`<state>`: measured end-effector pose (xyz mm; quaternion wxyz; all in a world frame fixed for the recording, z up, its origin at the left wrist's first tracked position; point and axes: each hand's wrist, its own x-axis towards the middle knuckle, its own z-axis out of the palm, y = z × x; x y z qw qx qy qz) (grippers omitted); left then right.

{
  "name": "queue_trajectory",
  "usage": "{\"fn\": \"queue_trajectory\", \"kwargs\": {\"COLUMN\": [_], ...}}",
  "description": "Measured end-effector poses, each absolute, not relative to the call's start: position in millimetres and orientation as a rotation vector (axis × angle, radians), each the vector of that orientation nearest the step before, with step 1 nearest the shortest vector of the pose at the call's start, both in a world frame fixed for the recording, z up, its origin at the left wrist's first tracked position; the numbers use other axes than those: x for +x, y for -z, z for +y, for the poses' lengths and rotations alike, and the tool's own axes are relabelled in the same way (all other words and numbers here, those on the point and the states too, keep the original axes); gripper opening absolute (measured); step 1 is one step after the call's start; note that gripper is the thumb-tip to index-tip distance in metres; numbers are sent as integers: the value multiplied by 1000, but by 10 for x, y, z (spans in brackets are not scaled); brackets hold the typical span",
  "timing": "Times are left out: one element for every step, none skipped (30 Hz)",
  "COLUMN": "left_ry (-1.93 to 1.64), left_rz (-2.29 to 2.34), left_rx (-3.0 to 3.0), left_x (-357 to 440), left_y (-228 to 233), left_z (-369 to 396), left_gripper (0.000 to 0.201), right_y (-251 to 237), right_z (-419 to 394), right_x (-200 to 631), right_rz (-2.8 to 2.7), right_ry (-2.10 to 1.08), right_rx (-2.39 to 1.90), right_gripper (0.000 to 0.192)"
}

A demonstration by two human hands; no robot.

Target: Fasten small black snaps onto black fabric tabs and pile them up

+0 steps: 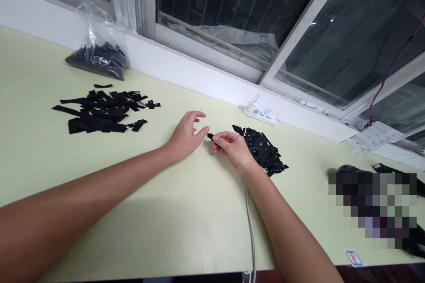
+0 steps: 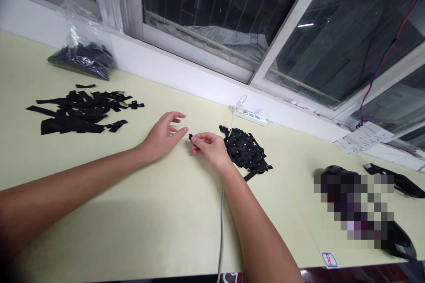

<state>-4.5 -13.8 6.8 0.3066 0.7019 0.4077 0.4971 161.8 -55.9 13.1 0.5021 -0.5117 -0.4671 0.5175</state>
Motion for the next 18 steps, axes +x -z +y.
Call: {"fn": "queue_trajectory", "kwargs": {"left_ry": [-1263,-1201,-1140,-1087,-1046,-1012,-985,-965,-952,-943,-934,-928,-927,-928,-928,-930,-929,-923], "left_rz": [1044,991,934,888,859,846,849,864,883,898,904,902,894,881,867,858,852,847], "left_rx": [1862,1859,1855,1862,1888,1928,1973,2013,2041,2050,2042,2022,1996,1965,1930,1894,1860,1827], "left_x": [-45,-43,-40,-38,-37,-41,-47,-57,-68,-78,-87,-93,-96,-95,-93,-89,-86,-83], "left_y": [-53,-37,-23,-14,-10,-13,-21,-32,-44,-53,-57,-58,-54,-48,-41,-35,-32,-32], "left_z": [-135,-135,-138,-144,-151,-158,-165,-169,-171,-170,-166,-160,-152,-143,-134,-125,-117,-110], "left_gripper": [34,36,38,39,36,30,24,21,19,20,21,22,24,26,28,31,32,34], "right_y": [-119,-105,-90,-75,-61,-49,-41,-36,-35,-38,-45,-55,-66,-79,-93,-106,-119,-130], "right_z": [-553,-547,-543,-540,-539,-539,-540,-541,-543,-545,-549,-553,-559,-566,-575,-585,-595,-606], "right_x": [1631,1644,1658,1671,1684,1696,1705,1712,1716,1717,1716,1712,1706,1700,1693,1687,1680,1675], "right_rz": [-1148,-1188,-1250,-1327,-1411,-1487,-1548,-1591,-1617,-1630,-1635,-1636,-1637,-1639,-1648,-1668,-1695,-1725], "right_ry": [-1240,-1228,-1204,-1160,-1096,-1019,-939,-865,-802,-751,-710,-674,-643,-612,-580,-544,-505,-465], "right_rx": [-1230,-1225,-1222,-1224,-1236,-1257,-1285,-1314,-1340,-1359,-1369,-1370,-1364,-1355,-1344,-1331,-1313,-1291], "right_gripper": [42,41,39,36,33,30,28,27,26,24,23,21,18,16,14,12,11,11]}}
